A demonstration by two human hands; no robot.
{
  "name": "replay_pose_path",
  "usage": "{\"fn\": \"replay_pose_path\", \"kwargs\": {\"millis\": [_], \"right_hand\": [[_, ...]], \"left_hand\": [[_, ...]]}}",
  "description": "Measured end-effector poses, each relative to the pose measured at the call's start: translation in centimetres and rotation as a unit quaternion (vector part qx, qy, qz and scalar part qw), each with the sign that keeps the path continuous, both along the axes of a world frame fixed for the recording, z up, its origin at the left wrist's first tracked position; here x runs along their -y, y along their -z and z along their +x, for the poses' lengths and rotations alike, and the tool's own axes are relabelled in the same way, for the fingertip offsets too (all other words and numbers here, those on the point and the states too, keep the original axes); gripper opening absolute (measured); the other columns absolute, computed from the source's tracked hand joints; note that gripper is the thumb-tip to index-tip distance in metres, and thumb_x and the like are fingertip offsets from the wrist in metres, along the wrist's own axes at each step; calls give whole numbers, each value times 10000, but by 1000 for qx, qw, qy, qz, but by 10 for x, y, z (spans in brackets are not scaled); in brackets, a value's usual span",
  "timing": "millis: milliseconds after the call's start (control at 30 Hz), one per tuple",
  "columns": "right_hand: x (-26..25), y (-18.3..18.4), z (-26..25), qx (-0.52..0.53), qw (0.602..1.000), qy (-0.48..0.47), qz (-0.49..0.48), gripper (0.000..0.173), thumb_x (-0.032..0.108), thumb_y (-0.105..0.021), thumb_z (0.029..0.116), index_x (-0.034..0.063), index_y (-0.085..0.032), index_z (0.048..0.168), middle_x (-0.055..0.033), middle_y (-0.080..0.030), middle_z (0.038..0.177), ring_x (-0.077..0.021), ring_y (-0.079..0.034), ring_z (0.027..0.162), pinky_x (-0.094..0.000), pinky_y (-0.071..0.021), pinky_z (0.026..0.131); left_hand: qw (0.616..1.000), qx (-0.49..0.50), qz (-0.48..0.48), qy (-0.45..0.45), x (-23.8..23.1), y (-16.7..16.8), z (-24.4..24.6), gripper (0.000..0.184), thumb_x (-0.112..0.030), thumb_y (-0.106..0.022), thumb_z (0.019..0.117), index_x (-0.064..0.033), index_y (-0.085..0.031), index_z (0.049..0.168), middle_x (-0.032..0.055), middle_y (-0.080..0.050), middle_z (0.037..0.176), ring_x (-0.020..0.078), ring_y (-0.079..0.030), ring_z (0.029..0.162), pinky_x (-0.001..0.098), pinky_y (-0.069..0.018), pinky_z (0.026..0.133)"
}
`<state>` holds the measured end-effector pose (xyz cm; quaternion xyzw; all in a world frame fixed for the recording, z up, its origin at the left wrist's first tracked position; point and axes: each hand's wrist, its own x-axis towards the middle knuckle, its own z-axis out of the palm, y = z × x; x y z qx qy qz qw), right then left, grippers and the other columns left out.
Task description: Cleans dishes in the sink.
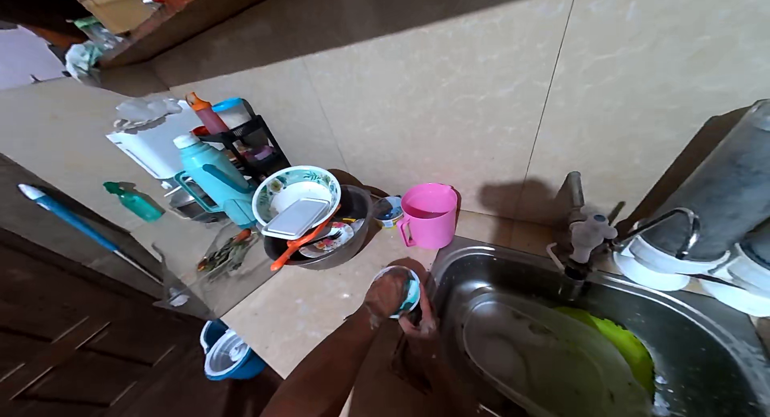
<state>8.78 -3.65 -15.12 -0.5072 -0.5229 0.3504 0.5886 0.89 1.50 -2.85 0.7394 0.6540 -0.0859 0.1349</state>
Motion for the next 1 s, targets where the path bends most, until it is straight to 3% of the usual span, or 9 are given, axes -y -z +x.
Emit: {"fn": "replay_pose_path", "kwargs": {"millis": [167,300,400,467,567,733,833,933,1000], "right_hand": [[5,-7,3,13,1000,-12,-26,885,271,-717,792,-6,-373,1559,-312,-524,1426,-461,-525,1277,-616,-420,1029],[7,-10,6,37,999,-14,-23,867,266,-721,806,-18,-381,1552,-306,-539,1418,-464,-526,1283,-634,-396,1053],[8,-7,8,45,999,-20,12,825,331,-688,858,-23,-396,1543,-268,-514,1476,-441,-499,1339,-683,-334,1081],[6,1,5,43,997,5,68,727,366,-641,873,-16,-508,1477,-237,-520,1491,-430,-525,1332,-699,-362,1030],[3,5,7,60,993,13,97,690,411,-647,859,-15,-596,1399,-260,-587,1400,-457,-561,1271,-704,-376,1016],[-4,12,17,96,989,-2,112,710,521,-755,806,35,-669,1316,-253,-601,1376,-420,-596,1235,-686,-414,1011],[1,4,17,99,991,-11,89,687,494,-762,789,26,-684,1285,-256,-584,1398,-411,-593,1246,-656,-425,1021],[5,-4,20,102,992,-19,72,664,429,-804,766,-10,-689,1251,-298,-563,1395,-454,-575,1251,-642,-420,1039],[7,-5,21,106,992,-12,72,621,416,-850,751,-31,-707,1157,-343,-543,1371,-496,-550,1246,-624,-430,1038]], "left_hand": [[994,-27,-33,99,3,-4,-9,345,-167,-543,1040,-21,-609,1345,246,-631,1323,435,-610,1235,626,-484,1019],[979,-23,-37,200,14,-19,-18,312,-122,-572,1021,18,-639,1291,258,-654,1276,439,-628,1198,598,-480,1028],[968,-72,-66,232,19,-33,-23,324,-243,-603,1033,5,-658,1235,258,-679,1186,448,-652,1129,615,-508,955],[971,-111,-91,191,18,-43,-21,316,-183,-610,1016,31,-648,1245,286,-654,1223,472,-622,1168,637,-484,968],[986,-143,-52,62,5,-39,-19,317,-109,-478,1055,40,-594,1310,289,-625,1283,462,-616,1199,613,-503,965],[992,-78,-1,-102,3,-25,13,383,-171,-448,1070,-16,-547,1406,263,-592,1371,452,-604,1236,618,-510,960],[994,-42,10,-102,9,-12,13,428,-299,-467,1077,-95,-548,1445,209,-602,1406,415,-618,1247,609,-512,987],[997,-54,-21,-59,18,-10,12,401,-255,-461,1084,-35,-562,1404,254,-601,1375,445,-604,1249,620,-497,996],[997,-65,-38,-16,17,-8,4,379,-244,-502,1067,-73,-578,1398,241,-615,1358,441,-614,1234,624,-502,991]]}}
